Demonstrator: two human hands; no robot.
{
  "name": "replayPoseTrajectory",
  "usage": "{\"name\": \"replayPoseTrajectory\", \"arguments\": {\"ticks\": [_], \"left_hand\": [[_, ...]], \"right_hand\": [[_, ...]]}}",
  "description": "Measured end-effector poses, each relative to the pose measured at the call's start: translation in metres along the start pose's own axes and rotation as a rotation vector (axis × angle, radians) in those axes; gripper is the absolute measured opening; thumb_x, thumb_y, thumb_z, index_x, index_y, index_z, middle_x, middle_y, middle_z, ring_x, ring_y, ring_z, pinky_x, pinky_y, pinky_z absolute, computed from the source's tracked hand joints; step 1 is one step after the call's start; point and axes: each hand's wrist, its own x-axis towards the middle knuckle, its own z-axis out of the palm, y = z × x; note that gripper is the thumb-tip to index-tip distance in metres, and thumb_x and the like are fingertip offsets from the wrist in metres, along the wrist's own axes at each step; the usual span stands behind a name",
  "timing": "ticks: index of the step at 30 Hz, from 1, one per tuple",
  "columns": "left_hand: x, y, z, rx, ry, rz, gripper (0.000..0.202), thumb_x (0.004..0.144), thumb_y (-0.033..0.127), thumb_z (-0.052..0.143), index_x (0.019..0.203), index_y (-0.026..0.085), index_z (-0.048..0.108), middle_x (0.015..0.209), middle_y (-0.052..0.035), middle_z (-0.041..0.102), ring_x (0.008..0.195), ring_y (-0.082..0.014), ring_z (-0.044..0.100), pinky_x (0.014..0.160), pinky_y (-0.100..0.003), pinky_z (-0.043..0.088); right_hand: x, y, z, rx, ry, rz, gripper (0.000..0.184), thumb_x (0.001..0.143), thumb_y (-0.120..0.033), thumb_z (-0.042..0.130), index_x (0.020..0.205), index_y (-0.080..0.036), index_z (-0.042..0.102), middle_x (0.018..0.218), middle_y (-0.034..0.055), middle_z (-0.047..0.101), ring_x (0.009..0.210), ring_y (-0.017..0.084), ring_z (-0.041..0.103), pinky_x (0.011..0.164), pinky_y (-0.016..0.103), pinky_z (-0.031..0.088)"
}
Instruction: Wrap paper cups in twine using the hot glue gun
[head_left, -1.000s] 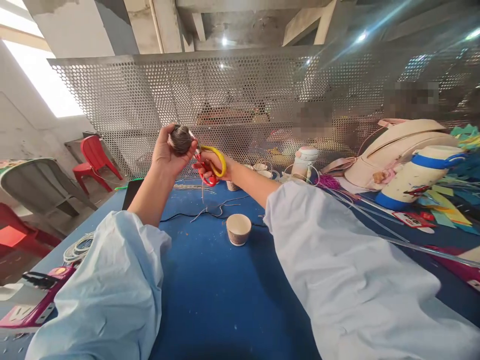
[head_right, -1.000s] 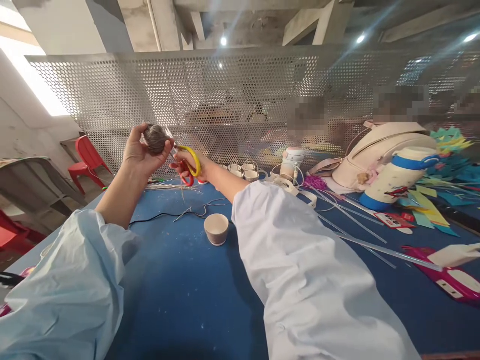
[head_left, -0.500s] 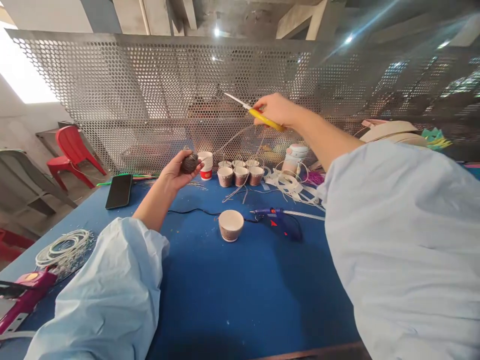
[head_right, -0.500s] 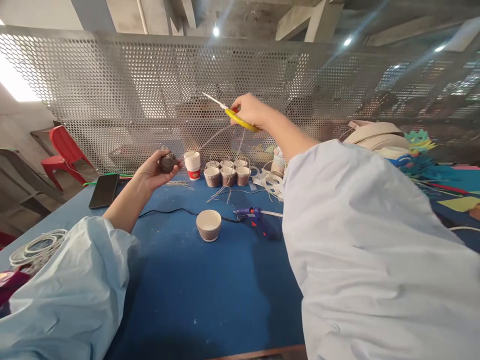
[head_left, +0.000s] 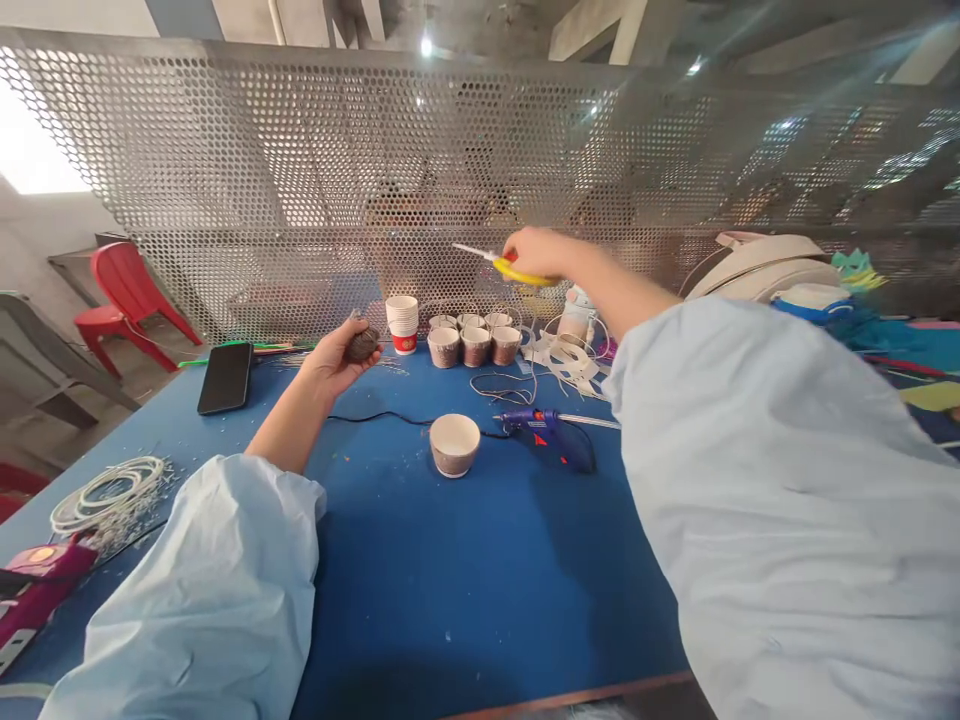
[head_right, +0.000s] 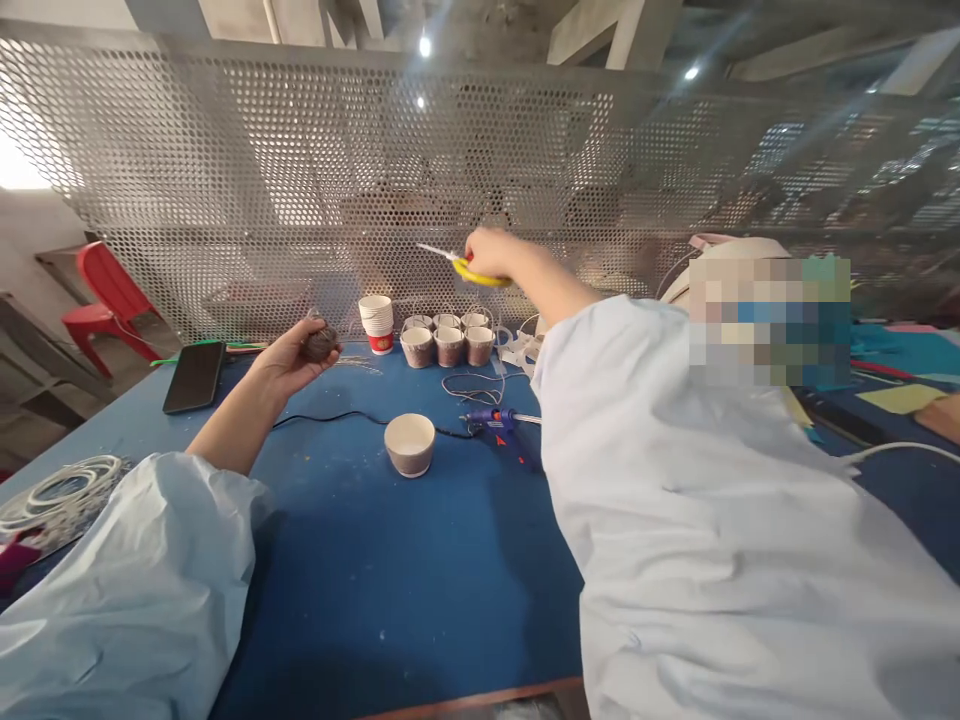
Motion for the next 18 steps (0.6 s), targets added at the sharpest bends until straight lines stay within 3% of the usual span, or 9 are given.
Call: {"name": "replayPoseTrajectory", "arguments": {"ticks": [4, 9, 18], "left_hand": [[0.001, -0.008, -0.013, 0.064, 0.008, -0.004, 0.010, 0.075, 0.013, 0.065, 0.076, 0.014, 0.055, 0.062, -0.0032, 0.063, 0.049, -0.0166, 0.063, 0.042, -0.024, 0.050], [0.002, -0.003, -0.021, 0.098, 0.041, -0.008, 0.014, 0.072, 0.015, 0.069, 0.075, 0.013, 0.055, 0.060, -0.0034, 0.063, 0.046, -0.0165, 0.062, 0.039, -0.023, 0.048], [0.002, 0.010, -0.023, 0.054, 0.049, 0.019, 0.009, 0.074, 0.016, 0.063, 0.076, 0.016, 0.055, 0.063, -0.0029, 0.064, 0.049, -0.0154, 0.062, 0.039, -0.021, 0.046]], "right_hand": [[-0.004, -0.027, 0.021, 0.079, -0.094, 0.061, 0.024, 0.075, -0.029, 0.068, 0.091, -0.011, 0.071, 0.091, 0.0154, 0.071, 0.085, 0.026, 0.065, 0.074, 0.035, 0.048], [-0.017, -0.072, 0.026, 0.154, -0.164, -0.055, 0.033, 0.080, -0.035, 0.062, 0.105, -0.015, 0.065, 0.097, 0.0115, 0.070, 0.082, 0.022, 0.064, 0.067, 0.030, 0.048], [-0.078, -0.117, 0.040, -0.042, -0.269, -0.265, 0.043, 0.074, -0.028, 0.059, 0.114, -0.013, 0.058, 0.106, 0.0200, 0.066, 0.099, 0.039, 0.060, 0.080, 0.046, 0.043]]}}
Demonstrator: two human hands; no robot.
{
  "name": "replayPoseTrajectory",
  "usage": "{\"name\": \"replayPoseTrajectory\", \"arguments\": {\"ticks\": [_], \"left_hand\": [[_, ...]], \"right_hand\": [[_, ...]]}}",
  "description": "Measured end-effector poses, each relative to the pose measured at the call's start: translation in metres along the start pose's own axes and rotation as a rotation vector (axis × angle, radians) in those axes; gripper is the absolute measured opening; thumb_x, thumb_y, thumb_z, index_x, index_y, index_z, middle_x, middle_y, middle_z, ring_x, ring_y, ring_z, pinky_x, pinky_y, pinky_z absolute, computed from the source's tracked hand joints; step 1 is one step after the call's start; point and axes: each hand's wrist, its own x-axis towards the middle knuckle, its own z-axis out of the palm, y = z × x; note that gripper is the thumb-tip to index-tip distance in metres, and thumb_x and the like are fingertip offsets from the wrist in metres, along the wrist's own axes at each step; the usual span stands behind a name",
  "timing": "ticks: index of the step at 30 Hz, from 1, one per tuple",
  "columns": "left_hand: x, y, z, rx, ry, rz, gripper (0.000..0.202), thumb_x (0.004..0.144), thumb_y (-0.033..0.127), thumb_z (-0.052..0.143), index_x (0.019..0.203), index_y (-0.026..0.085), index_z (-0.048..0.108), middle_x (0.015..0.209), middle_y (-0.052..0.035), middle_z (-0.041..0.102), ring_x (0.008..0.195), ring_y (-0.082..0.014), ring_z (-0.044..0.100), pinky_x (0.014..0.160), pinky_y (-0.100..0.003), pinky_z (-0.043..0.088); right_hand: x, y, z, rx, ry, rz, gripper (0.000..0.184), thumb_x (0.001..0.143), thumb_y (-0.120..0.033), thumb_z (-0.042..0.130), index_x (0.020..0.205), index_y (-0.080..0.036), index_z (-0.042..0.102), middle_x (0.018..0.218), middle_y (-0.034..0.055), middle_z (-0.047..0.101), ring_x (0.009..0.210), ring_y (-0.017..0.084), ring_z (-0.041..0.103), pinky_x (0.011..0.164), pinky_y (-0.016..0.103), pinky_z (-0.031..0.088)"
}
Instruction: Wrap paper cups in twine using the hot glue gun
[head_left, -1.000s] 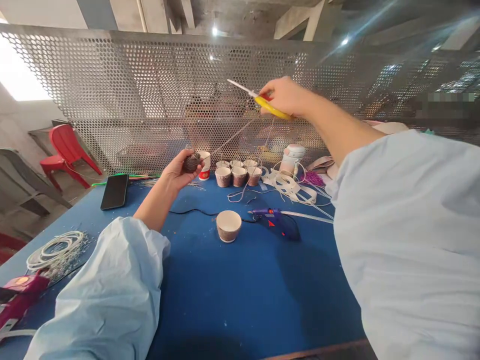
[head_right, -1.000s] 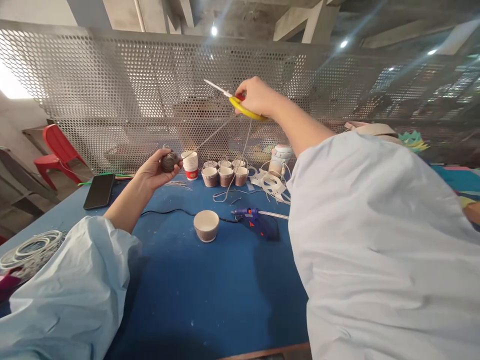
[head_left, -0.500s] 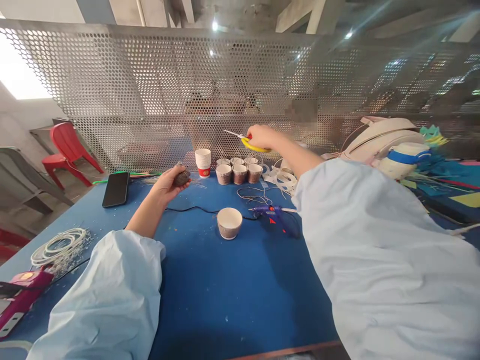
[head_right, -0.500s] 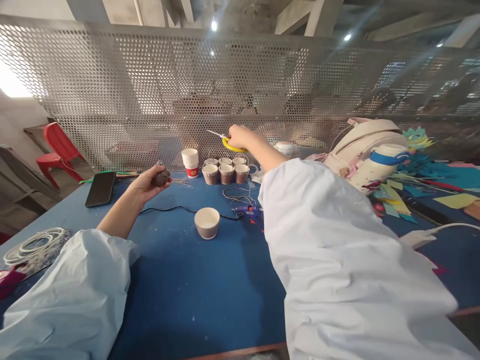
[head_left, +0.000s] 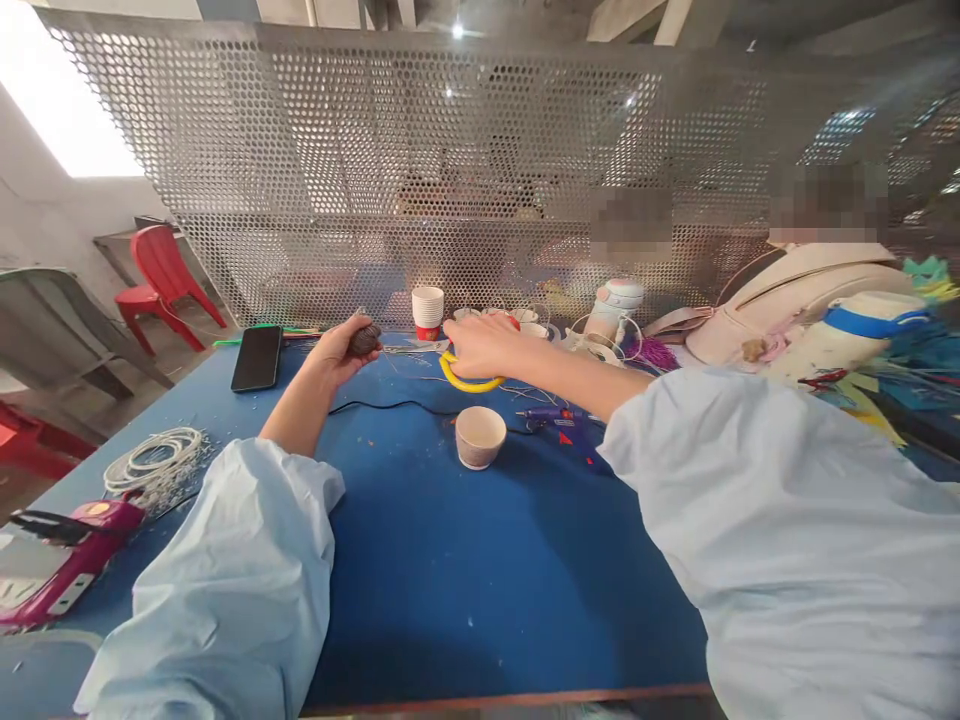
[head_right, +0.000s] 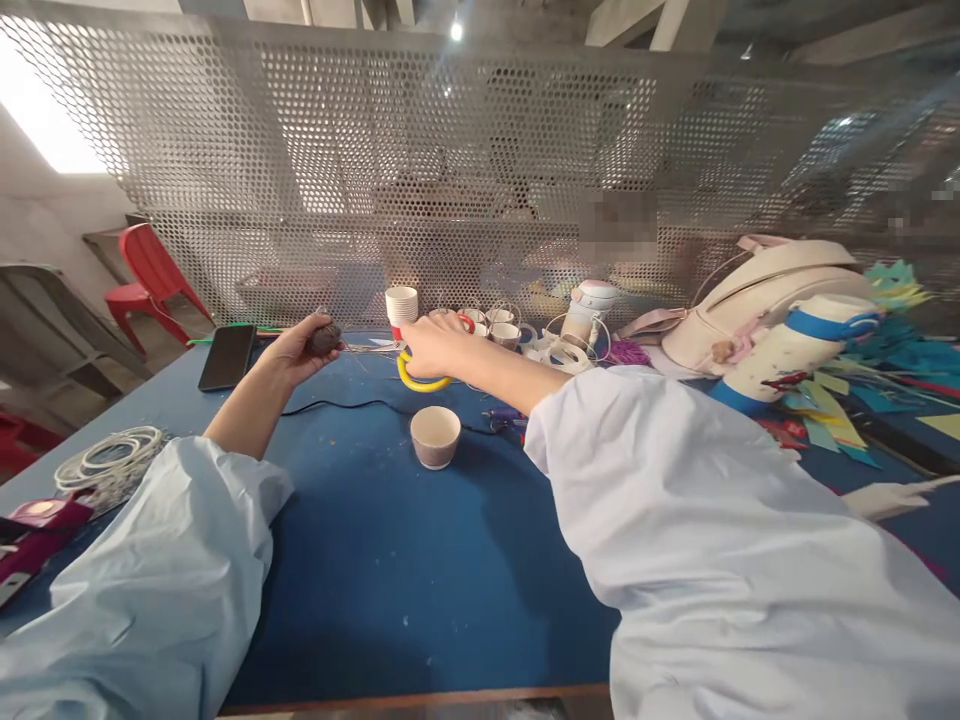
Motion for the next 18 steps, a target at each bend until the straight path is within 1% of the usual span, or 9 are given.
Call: {"name": "replayPoseTrajectory", "arguments": {"ticks": [4, 7, 10, 14, 18], "left_hand": [[-0.004, 0.005, 0.004, -0.021, -0.033, 0.001, 0.008, 0.076, 0.018, 0.061, 0.076, 0.015, 0.054, 0.062, -0.0035, 0.063, 0.049, -0.0149, 0.062, 0.038, -0.020, 0.044], [-0.008, 0.011, 0.008, -0.031, -0.058, 0.002, 0.006, 0.078, 0.019, 0.057, 0.075, 0.015, 0.053, 0.060, -0.0033, 0.062, 0.047, -0.0142, 0.060, 0.036, -0.018, 0.043], [-0.011, 0.014, 0.010, -0.033, -0.066, -0.003, 0.007, 0.079, 0.019, 0.055, 0.074, 0.015, 0.052, 0.058, -0.0036, 0.061, 0.046, -0.0139, 0.059, 0.036, -0.018, 0.042], [-0.011, 0.013, 0.011, -0.033, -0.059, -0.010, 0.008, 0.080, 0.019, 0.055, 0.074, 0.015, 0.053, 0.059, -0.0042, 0.062, 0.046, -0.0144, 0.060, 0.035, -0.019, 0.043], [-0.011, 0.013, 0.011, -0.035, -0.046, -0.017, 0.010, 0.079, 0.021, 0.058, 0.074, 0.015, 0.053, 0.058, -0.0040, 0.061, 0.046, -0.0148, 0.060, 0.036, -0.019, 0.043]], "right_hand": [[0.005, -0.017, 0.011, -0.016, 0.008, -0.008, 0.044, 0.078, -0.025, 0.055, 0.121, -0.013, 0.053, 0.107, 0.0205, 0.066, 0.100, 0.037, 0.061, 0.078, 0.044, 0.045], [0.016, -0.027, 0.018, -0.006, 0.043, -0.002, 0.043, 0.079, -0.024, 0.055, 0.121, -0.013, 0.052, 0.107, 0.0195, 0.067, 0.098, 0.035, 0.063, 0.076, 0.041, 0.047], [0.025, -0.035, 0.023, 0.016, 0.079, -0.005, 0.042, 0.080, -0.024, 0.055, 0.120, -0.012, 0.052, 0.106, 0.0211, 0.067, 0.097, 0.036, 0.064, 0.075, 0.043, 0.049], [0.032, -0.042, 0.027, 0.061, 0.089, -0.014, 0.037, 0.081, -0.020, 0.055, 0.117, -0.012, 0.056, 0.108, 0.0224, 0.066, 0.103, 0.036, 0.063, 0.079, 0.041, 0.050], [0.033, -0.042, 0.031, 0.113, 0.076, -0.018, 0.031, 0.083, -0.019, 0.055, 0.114, -0.012, 0.058, 0.109, 0.0223, 0.066, 0.106, 0.034, 0.063, 0.081, 0.039, 0.050]]}}
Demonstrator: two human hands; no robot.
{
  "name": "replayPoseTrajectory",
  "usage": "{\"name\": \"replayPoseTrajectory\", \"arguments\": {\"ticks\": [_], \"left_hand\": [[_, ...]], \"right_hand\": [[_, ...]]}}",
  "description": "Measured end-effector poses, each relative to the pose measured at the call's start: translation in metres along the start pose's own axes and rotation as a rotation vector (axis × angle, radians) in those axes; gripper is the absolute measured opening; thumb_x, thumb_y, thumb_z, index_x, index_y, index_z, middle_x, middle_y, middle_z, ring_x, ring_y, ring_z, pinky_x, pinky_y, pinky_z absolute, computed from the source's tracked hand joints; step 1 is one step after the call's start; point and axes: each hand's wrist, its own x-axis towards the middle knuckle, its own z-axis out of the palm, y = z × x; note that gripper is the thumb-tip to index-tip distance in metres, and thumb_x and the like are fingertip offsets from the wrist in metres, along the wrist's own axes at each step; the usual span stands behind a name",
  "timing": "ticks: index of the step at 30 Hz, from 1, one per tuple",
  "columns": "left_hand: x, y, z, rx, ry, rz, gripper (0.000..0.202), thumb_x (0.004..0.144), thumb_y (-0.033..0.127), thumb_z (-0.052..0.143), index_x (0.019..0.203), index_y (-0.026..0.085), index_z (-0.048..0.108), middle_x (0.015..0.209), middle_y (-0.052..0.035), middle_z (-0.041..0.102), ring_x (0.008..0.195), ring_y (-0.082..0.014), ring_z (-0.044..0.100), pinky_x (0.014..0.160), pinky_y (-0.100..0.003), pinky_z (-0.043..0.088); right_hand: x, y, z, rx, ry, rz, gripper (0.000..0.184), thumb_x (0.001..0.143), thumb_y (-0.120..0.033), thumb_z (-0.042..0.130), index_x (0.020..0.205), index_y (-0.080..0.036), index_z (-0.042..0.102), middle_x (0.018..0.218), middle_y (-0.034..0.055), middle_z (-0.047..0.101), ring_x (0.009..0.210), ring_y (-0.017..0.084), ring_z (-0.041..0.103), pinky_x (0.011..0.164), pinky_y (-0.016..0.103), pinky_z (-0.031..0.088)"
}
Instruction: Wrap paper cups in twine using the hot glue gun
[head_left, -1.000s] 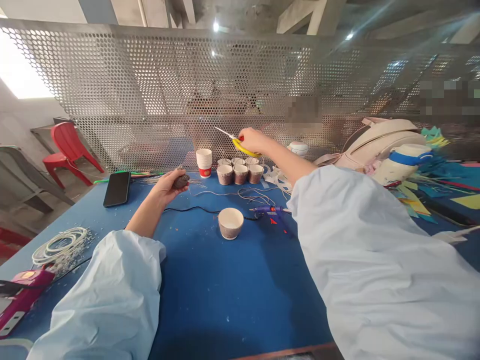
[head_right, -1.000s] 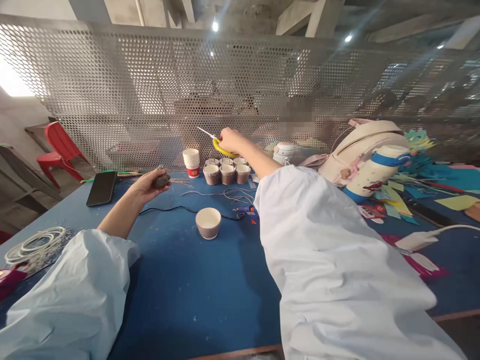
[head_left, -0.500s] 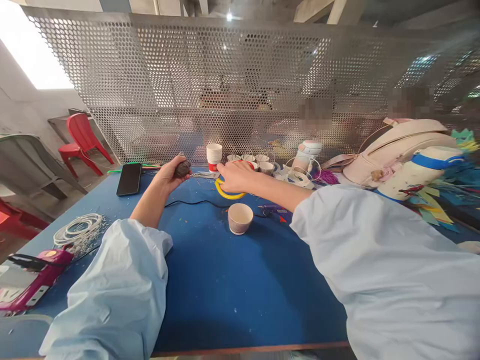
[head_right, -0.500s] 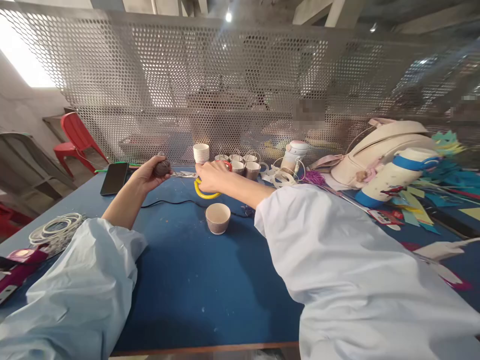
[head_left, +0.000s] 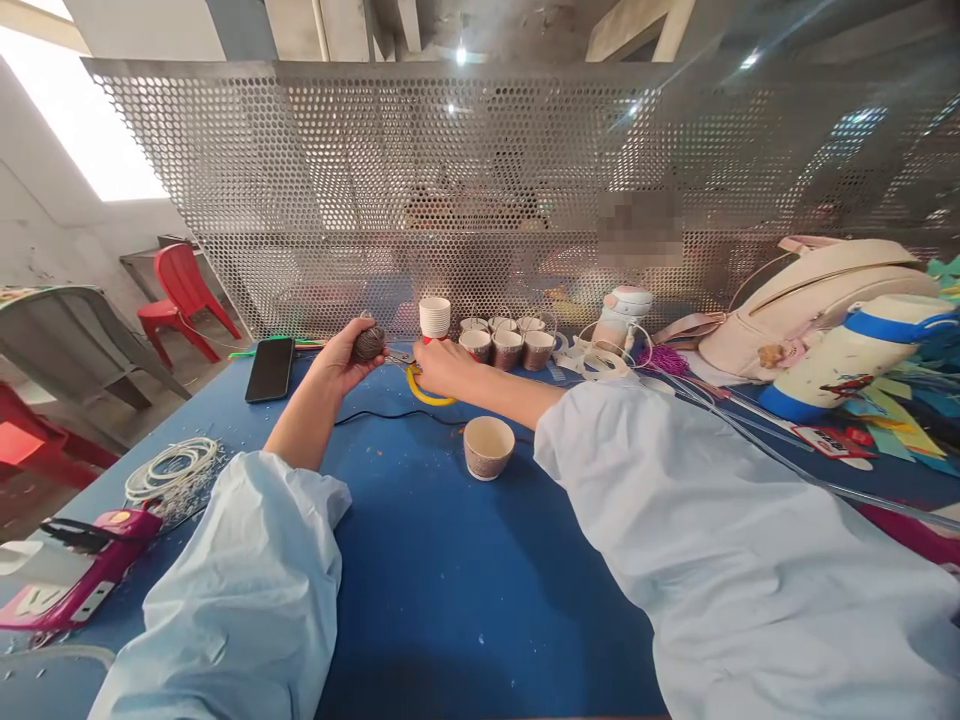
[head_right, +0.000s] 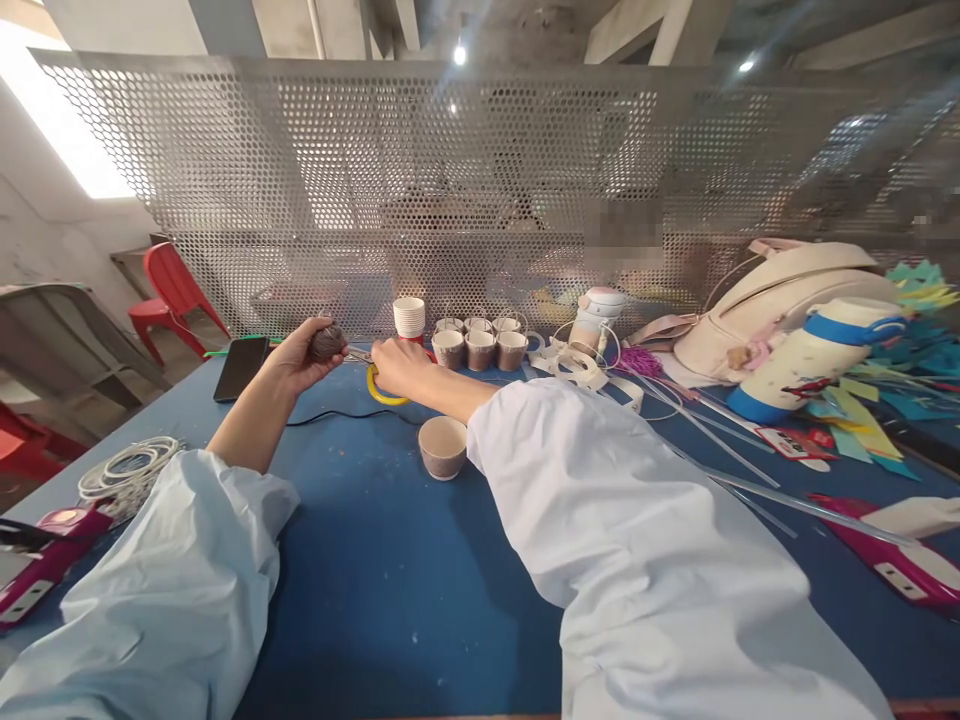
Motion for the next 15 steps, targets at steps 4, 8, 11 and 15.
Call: {"name": "replayPoseTrajectory", "arguments": {"ticks": [4, 8, 11, 15], "left_hand": [[0.000, 0.002, -0.003, -0.002, 0.011, 0.000, 0.008, 0.079, 0.021, 0.058, 0.074, 0.015, 0.053, 0.058, -0.0043, 0.061, 0.047, -0.0150, 0.060, 0.035, -0.019, 0.043], [0.003, 0.001, -0.008, -0.004, 0.033, 0.001, 0.006, 0.077, 0.019, 0.059, 0.075, 0.015, 0.054, 0.059, -0.0049, 0.063, 0.047, -0.0156, 0.061, 0.035, -0.019, 0.044], [0.006, -0.003, -0.010, -0.023, 0.058, 0.014, 0.006, 0.075, 0.017, 0.060, 0.075, 0.016, 0.054, 0.060, -0.0038, 0.063, 0.051, -0.0160, 0.063, 0.038, -0.019, 0.046], [0.006, -0.011, -0.009, -0.078, 0.052, 0.038, 0.011, 0.073, 0.019, 0.063, 0.076, 0.017, 0.053, 0.068, -0.0042, 0.067, 0.064, -0.0174, 0.068, 0.050, -0.022, 0.055]], "right_hand": [[0.001, 0.004, 0.003, 0.044, 0.001, 0.022, 0.029, 0.084, -0.021, 0.056, 0.111, -0.012, 0.060, 0.109, 0.0225, 0.066, 0.106, 0.034, 0.062, 0.081, 0.039, 0.051], [0.003, 0.009, 0.005, 0.089, 0.026, 0.062, 0.028, 0.085, -0.026, 0.054, 0.108, -0.012, 0.061, 0.109, 0.0230, 0.066, 0.104, 0.036, 0.063, 0.078, 0.038, 0.051], [0.005, 0.012, 0.004, 0.138, 0.035, 0.105, 0.031, 0.086, -0.035, 0.053, 0.105, -0.012, 0.062, 0.105, 0.0217, 0.067, 0.098, 0.035, 0.065, 0.072, 0.036, 0.050], [0.005, 0.015, 0.003, 0.205, 0.041, 0.136, 0.035, 0.087, -0.046, 0.053, 0.097, -0.014, 0.063, 0.097, 0.0177, 0.070, 0.089, 0.030, 0.067, 0.065, 0.030, 0.047]]}}
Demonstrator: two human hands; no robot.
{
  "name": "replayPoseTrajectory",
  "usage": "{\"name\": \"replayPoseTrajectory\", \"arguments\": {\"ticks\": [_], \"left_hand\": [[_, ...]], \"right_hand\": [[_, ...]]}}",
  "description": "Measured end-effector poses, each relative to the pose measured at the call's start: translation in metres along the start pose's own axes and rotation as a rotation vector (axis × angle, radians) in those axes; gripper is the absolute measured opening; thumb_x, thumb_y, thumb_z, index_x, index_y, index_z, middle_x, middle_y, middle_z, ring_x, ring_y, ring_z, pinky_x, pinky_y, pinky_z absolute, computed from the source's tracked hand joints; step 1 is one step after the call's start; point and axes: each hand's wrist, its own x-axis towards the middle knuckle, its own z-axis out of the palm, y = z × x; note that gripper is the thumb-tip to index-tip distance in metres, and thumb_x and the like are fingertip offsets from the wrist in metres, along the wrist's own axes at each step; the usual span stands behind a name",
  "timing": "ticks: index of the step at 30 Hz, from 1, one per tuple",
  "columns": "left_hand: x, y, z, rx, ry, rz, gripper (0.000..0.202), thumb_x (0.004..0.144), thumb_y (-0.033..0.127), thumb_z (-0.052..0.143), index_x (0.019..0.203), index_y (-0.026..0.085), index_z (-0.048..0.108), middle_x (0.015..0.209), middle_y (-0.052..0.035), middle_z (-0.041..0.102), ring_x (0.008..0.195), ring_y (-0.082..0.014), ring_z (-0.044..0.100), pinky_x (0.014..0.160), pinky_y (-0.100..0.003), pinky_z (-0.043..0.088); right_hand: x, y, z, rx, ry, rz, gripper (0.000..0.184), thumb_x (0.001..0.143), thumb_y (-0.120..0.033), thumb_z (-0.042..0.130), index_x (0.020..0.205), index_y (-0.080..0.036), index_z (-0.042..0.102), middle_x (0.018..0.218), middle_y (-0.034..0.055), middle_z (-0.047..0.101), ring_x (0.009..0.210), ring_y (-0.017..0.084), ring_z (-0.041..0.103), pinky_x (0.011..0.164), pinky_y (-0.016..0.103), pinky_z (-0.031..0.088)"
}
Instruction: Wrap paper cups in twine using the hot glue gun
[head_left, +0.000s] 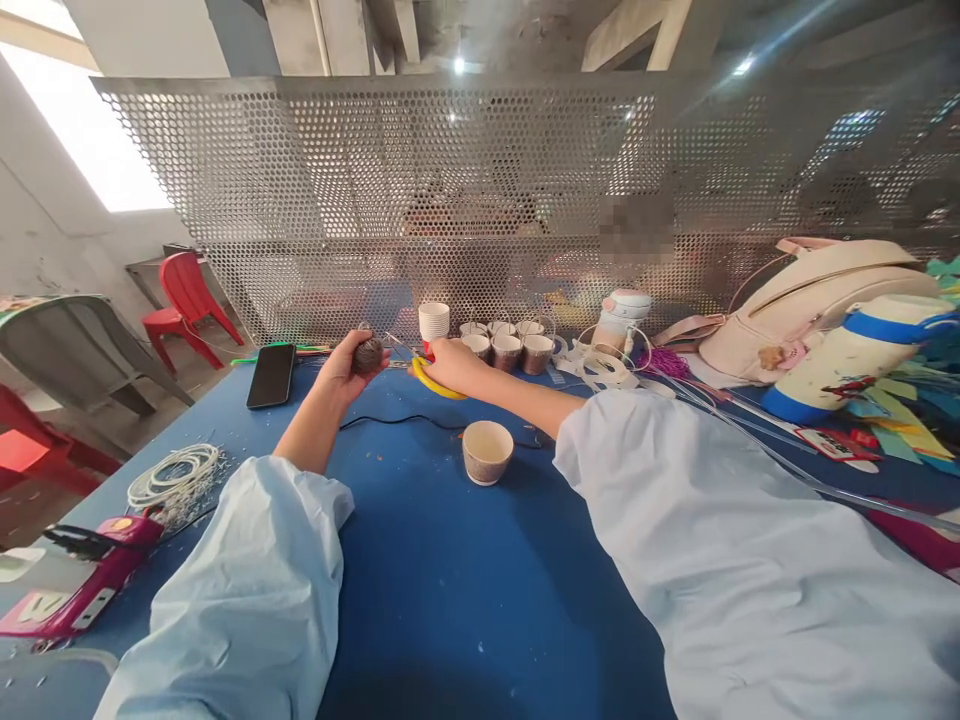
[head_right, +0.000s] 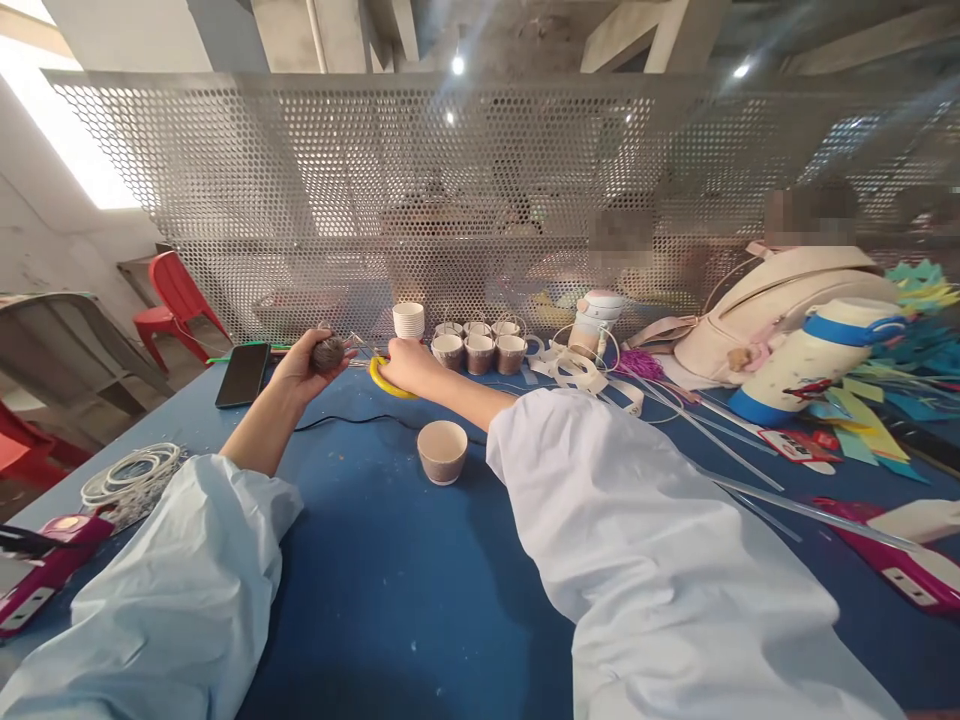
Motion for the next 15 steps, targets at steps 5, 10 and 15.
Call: {"name": "replayPoseTrajectory", "arguments": {"ticks": [5, 10, 15], "left_hand": [[-0.003, -0.008, 0.006, -0.002, -0.110, 0.027, 0.007, 0.073, 0.019, 0.062, 0.076, 0.015, 0.058, 0.079, -0.0076, 0.069, 0.071, -0.0181, 0.068, 0.054, -0.024, 0.055], [-0.002, -0.020, 0.010, 0.077, -0.151, 0.148, 0.012, 0.067, 0.018, 0.067, 0.062, 0.014, 0.057, 0.059, -0.0024, 0.062, 0.049, -0.0124, 0.058, 0.046, -0.023, 0.048], [-0.009, -0.025, 0.016, 0.175, -0.208, 0.249, 0.016, 0.062, 0.021, 0.072, 0.059, 0.015, 0.057, 0.056, -0.0005, 0.058, 0.048, -0.0106, 0.053, 0.044, -0.023, 0.043]], "right_hand": [[-0.004, 0.003, 0.001, 0.029, 0.016, 0.006, 0.039, 0.085, -0.051, 0.054, 0.098, -0.016, 0.062, 0.098, 0.0154, 0.070, 0.086, 0.027, 0.067, 0.062, 0.029, 0.045], [-0.004, 0.001, 0.001, 0.018, 0.030, 0.042, 0.035, 0.084, -0.047, 0.052, 0.102, -0.018, 0.061, 0.102, 0.0162, 0.070, 0.090, 0.030, 0.067, 0.065, 0.032, 0.046], [0.001, -0.005, 0.002, 0.013, 0.034, 0.062, 0.036, 0.080, -0.046, 0.054, 0.106, -0.022, 0.058, 0.106, 0.0139, 0.069, 0.094, 0.032, 0.066, 0.066, 0.034, 0.047]]}}
